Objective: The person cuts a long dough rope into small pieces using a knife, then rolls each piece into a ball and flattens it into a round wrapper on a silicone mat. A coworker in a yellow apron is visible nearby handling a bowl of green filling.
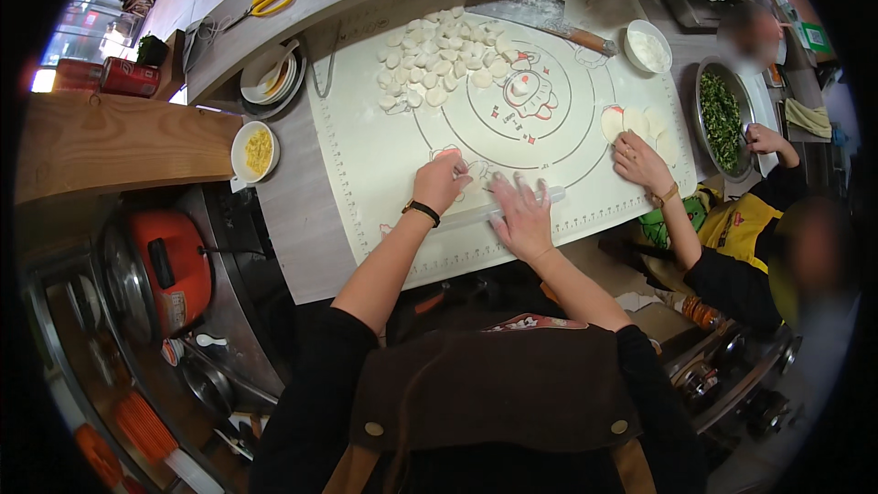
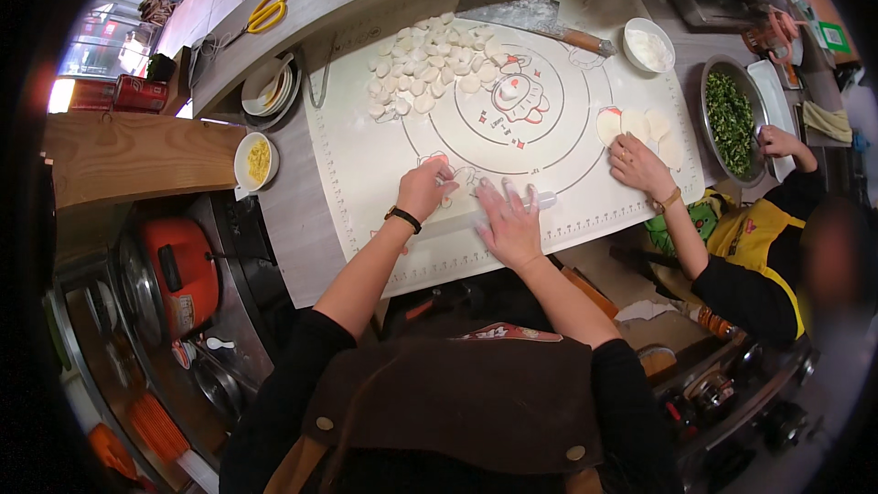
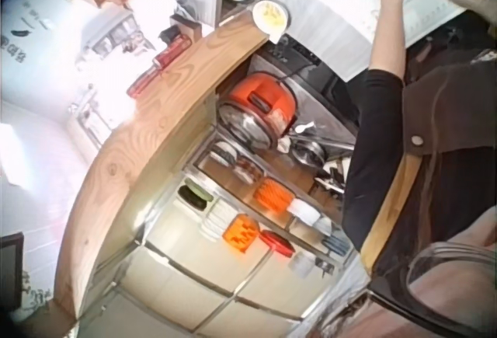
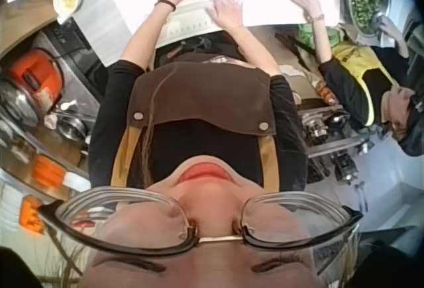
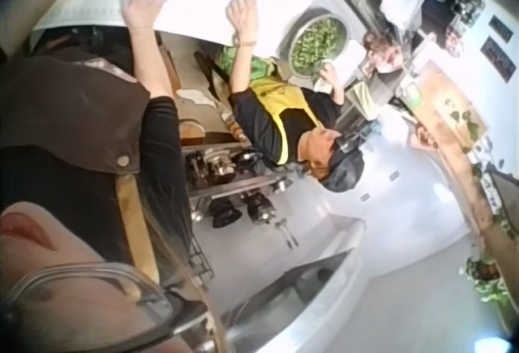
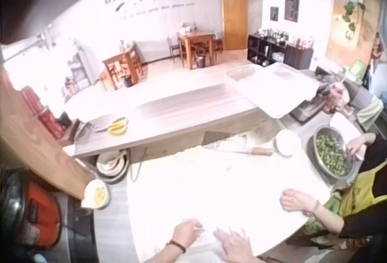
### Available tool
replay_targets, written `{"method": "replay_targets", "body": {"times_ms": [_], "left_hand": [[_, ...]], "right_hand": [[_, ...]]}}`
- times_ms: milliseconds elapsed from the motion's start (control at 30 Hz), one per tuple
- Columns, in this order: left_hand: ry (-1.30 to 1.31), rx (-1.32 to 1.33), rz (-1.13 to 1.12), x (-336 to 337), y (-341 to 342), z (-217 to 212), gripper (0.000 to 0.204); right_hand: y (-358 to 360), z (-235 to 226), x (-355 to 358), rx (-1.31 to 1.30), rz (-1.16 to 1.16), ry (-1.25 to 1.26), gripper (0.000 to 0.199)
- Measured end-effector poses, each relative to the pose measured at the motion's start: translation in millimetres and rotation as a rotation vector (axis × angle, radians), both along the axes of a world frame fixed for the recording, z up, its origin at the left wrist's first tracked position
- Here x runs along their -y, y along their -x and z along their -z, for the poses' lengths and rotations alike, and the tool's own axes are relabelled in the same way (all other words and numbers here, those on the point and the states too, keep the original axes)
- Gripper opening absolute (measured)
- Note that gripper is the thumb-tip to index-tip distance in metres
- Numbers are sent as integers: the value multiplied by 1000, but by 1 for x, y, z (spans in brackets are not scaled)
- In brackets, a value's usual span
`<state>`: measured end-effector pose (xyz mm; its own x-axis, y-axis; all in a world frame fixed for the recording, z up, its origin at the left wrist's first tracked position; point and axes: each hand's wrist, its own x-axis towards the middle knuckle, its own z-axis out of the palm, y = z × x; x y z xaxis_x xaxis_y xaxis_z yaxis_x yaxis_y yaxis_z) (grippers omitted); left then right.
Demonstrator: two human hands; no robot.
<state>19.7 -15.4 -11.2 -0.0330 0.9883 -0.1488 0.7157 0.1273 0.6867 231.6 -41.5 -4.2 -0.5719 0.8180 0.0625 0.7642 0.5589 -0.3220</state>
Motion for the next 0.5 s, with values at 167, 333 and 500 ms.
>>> {"method": "replay_targets", "body": {"times_ms": [167,333,500], "left_hand": [[76,-31,-33,10,-11,-2,14],[-84,-129,136,-18,-3,8,16],[59,15,-71,19,-6,5,17]], "right_hand": [[50,-2,-50,187,209,-38,60],[64,5,-76,94,222,21,61],[40,0,-22,174,210,-20,60]]}}
